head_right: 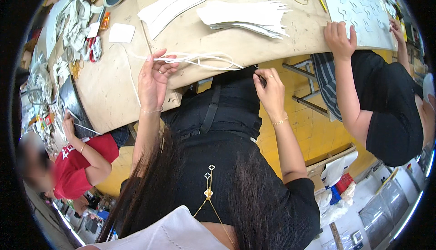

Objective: The person hand-sews white fabric pieces using a needle and thread, stitching along the edges and stacking finished pieces on the table. The task is performed repeatedly in a workshop setting with other workers visible nearby.

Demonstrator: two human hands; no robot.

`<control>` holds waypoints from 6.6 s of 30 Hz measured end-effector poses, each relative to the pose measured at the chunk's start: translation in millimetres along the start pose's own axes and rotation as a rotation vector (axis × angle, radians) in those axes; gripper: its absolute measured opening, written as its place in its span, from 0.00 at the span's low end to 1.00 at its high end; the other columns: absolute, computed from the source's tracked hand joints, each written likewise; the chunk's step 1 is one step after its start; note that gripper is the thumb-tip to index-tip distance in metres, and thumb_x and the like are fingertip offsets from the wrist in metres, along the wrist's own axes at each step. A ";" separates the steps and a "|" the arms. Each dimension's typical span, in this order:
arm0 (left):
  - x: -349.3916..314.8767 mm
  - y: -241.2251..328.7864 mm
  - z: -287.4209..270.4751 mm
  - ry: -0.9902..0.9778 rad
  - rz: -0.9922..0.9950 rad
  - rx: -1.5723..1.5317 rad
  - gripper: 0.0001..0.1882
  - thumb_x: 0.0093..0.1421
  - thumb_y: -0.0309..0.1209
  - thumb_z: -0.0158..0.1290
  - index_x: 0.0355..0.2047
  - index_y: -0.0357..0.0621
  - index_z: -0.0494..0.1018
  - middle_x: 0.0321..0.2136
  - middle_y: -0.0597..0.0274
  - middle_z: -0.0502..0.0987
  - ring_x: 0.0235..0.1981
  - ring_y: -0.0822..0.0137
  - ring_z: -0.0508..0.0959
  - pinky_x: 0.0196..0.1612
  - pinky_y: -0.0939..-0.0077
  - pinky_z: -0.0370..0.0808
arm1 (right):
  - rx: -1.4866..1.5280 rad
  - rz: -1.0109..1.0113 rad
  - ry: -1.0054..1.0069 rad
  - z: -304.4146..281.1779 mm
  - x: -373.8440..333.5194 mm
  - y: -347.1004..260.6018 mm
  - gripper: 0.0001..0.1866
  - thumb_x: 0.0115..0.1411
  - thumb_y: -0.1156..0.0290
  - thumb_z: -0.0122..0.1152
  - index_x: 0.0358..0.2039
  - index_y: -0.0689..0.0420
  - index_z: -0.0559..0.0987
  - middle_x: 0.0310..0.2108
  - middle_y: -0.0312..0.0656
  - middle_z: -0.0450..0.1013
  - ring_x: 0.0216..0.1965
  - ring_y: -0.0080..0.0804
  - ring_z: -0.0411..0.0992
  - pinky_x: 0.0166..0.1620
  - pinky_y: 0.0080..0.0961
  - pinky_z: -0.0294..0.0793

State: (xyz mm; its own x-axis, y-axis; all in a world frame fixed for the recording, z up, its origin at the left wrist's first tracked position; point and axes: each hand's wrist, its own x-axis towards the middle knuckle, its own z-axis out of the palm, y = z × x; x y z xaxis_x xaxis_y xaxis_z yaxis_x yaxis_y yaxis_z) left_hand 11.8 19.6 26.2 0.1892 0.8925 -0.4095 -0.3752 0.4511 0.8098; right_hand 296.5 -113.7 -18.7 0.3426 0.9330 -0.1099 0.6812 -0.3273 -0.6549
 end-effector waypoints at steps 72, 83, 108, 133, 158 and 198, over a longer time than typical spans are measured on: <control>19.5 30.5 28.7 -0.001 0.230 -0.014 0.22 0.74 0.40 0.47 0.46 0.28 0.78 0.40 0.52 0.82 0.38 0.67 0.84 0.44 0.74 0.81 | 0.120 -0.706 0.017 22.6 106.7 -189.8 0.09 0.54 0.69 0.72 0.34 0.53 0.81 0.31 0.37 0.74 0.27 0.37 0.77 0.28 0.32 0.76; -0.6 32.1 40.4 0.059 0.358 0.036 0.12 0.69 0.29 0.55 0.42 0.29 0.80 0.34 0.50 0.84 0.37 0.65 0.85 0.41 0.74 0.83 | 0.378 -0.619 -0.004 16.1 96.0 -194.7 0.04 0.58 0.74 0.69 0.31 0.57 0.80 0.32 0.38 0.76 0.23 0.26 0.74 0.25 0.24 0.71; 10.1 91.8 -17.0 0.061 0.444 0.371 0.17 0.65 0.25 0.58 0.53 0.34 0.74 0.38 0.58 0.80 0.42 0.64 0.83 0.41 0.76 0.81 | 1.822 0.694 0.300 -65.8 -85.8 132.5 0.12 0.75 0.62 0.46 0.46 0.55 0.75 0.29 0.32 0.69 0.23 0.19 0.59 0.23 0.18 0.61; 7.3 46.0 83.7 -0.442 0.202 0.246 0.08 0.65 0.28 0.59 0.39 0.34 0.81 0.34 0.59 0.83 0.37 0.71 0.82 0.41 0.79 0.77 | 0.263 0.113 0.058 -89.9 42.4 -71.1 0.14 0.62 0.62 0.70 0.38 0.61 0.84 0.28 0.37 0.77 0.30 0.19 0.71 0.36 0.20 0.72; 48.9 155.0 -52.0 -0.211 0.487 -0.049 0.07 0.68 0.29 0.53 0.39 0.39 0.78 0.35 0.55 0.81 0.34 0.66 0.79 0.40 0.72 0.77 | 0.600 0.550 0.116 -63.3 -61.8 62.6 0.18 0.70 0.55 0.60 0.34 0.59 0.80 0.16 0.33 0.72 0.14 0.14 0.65 0.17 0.13 0.61; 104.2 418.5 -202.9 0.604 0.734 0.155 0.16 0.67 0.23 0.39 0.48 0.21 0.67 0.55 0.32 0.72 0.58 0.33 0.73 0.62 0.48 0.72 | -0.244 1.428 1.054 -314.0 -327.8 410.3 0.22 0.58 0.48 0.70 0.24 0.56 0.81 0.21 0.37 0.76 0.20 0.25 0.70 0.19 0.23 0.65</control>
State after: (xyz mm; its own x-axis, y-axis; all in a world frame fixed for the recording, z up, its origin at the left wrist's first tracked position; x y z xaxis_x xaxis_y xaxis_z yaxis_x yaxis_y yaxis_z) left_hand -309.6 301.3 237.2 -0.5603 0.8210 0.1093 -0.0813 -0.1859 0.9792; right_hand 666.9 -600.8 -16.6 0.8530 -0.5114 0.1044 -0.4454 -0.8174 -0.3653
